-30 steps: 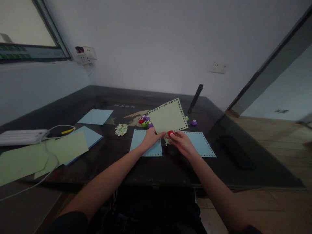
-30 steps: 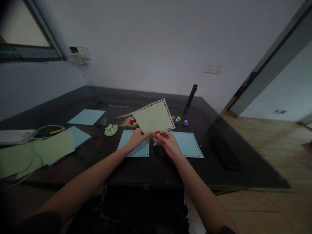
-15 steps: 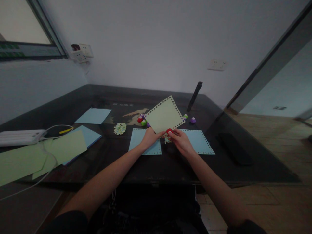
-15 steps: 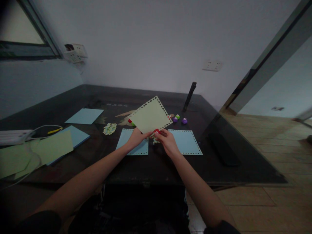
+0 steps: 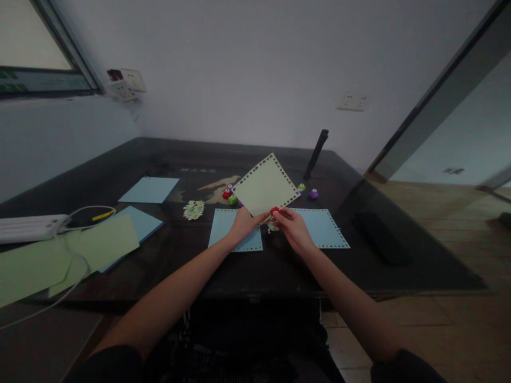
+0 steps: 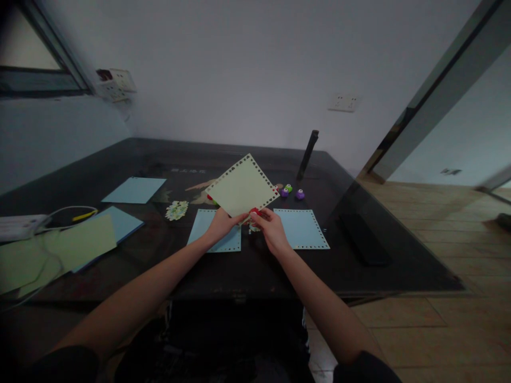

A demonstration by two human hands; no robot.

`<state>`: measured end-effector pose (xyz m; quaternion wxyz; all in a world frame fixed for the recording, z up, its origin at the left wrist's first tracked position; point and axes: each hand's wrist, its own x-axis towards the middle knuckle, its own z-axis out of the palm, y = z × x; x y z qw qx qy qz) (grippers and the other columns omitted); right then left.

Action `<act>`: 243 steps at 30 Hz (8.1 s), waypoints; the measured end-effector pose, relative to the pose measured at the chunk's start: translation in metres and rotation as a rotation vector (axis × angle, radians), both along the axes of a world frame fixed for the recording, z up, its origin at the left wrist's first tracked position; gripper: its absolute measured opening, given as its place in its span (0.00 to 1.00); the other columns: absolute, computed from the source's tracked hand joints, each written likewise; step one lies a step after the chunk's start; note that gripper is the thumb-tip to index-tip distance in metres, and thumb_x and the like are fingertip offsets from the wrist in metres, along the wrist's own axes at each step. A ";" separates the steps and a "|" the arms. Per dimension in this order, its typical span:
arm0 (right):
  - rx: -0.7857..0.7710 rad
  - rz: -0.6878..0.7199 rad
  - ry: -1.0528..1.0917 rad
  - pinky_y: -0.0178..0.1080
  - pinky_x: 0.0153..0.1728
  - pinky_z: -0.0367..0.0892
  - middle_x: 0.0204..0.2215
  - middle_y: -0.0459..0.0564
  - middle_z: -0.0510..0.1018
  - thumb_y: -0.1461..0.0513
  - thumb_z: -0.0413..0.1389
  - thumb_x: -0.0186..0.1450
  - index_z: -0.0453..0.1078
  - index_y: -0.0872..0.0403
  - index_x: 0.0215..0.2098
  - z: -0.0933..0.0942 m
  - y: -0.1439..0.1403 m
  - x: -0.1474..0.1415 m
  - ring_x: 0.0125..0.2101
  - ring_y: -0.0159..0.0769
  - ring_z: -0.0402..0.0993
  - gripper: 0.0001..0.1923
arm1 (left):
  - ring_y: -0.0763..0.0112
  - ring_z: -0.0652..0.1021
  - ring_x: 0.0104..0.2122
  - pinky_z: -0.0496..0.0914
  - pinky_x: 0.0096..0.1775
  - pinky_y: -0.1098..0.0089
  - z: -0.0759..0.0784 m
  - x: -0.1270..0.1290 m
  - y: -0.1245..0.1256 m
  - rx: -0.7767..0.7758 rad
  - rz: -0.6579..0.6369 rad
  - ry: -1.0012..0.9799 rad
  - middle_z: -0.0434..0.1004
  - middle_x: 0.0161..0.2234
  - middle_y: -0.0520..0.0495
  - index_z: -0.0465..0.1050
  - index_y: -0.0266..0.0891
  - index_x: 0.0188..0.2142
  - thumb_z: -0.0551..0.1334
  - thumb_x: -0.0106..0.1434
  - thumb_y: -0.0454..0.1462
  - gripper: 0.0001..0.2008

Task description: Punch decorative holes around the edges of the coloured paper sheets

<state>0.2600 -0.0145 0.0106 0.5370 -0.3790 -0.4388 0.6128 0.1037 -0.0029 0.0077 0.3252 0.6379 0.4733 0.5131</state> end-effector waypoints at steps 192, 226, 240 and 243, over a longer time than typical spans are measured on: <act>0.018 0.012 -0.162 0.36 0.33 0.66 0.33 0.50 0.78 0.49 0.60 0.55 0.74 0.54 0.34 0.010 0.006 0.017 0.33 0.34 0.72 0.18 | 0.64 0.79 0.27 0.73 0.34 0.66 -0.001 0.006 -0.004 -0.100 0.017 -0.071 0.81 0.28 0.42 0.74 0.32 0.37 0.61 0.58 0.39 0.11; -0.074 0.020 -0.295 0.34 0.23 0.67 0.25 0.51 0.79 0.45 0.51 0.61 0.63 0.53 0.31 0.015 0.005 0.019 0.24 0.33 0.74 0.20 | 0.67 0.75 0.23 0.70 0.29 0.69 -0.009 0.006 0.000 -0.097 -0.014 0.029 0.79 0.24 0.46 0.74 0.34 0.34 0.59 0.58 0.40 0.11; 0.125 -0.072 -0.337 0.36 0.25 0.62 0.27 0.47 0.74 0.51 0.61 0.53 0.72 0.52 0.40 0.013 0.010 0.023 0.24 0.31 0.67 0.20 | 0.70 0.73 0.19 0.67 0.24 0.71 0.004 0.002 -0.002 -0.141 -0.025 -0.029 0.79 0.24 0.45 0.76 0.33 0.30 0.59 0.58 0.40 0.11; 0.162 -0.041 -0.283 0.36 0.26 0.63 0.28 0.46 0.73 0.52 0.60 0.54 0.72 0.50 0.41 0.016 0.008 0.025 0.23 0.30 0.67 0.18 | 0.71 0.72 0.18 0.66 0.23 0.72 0.008 0.000 -0.002 -0.143 -0.020 -0.034 0.79 0.23 0.45 0.76 0.33 0.29 0.60 0.57 0.39 0.11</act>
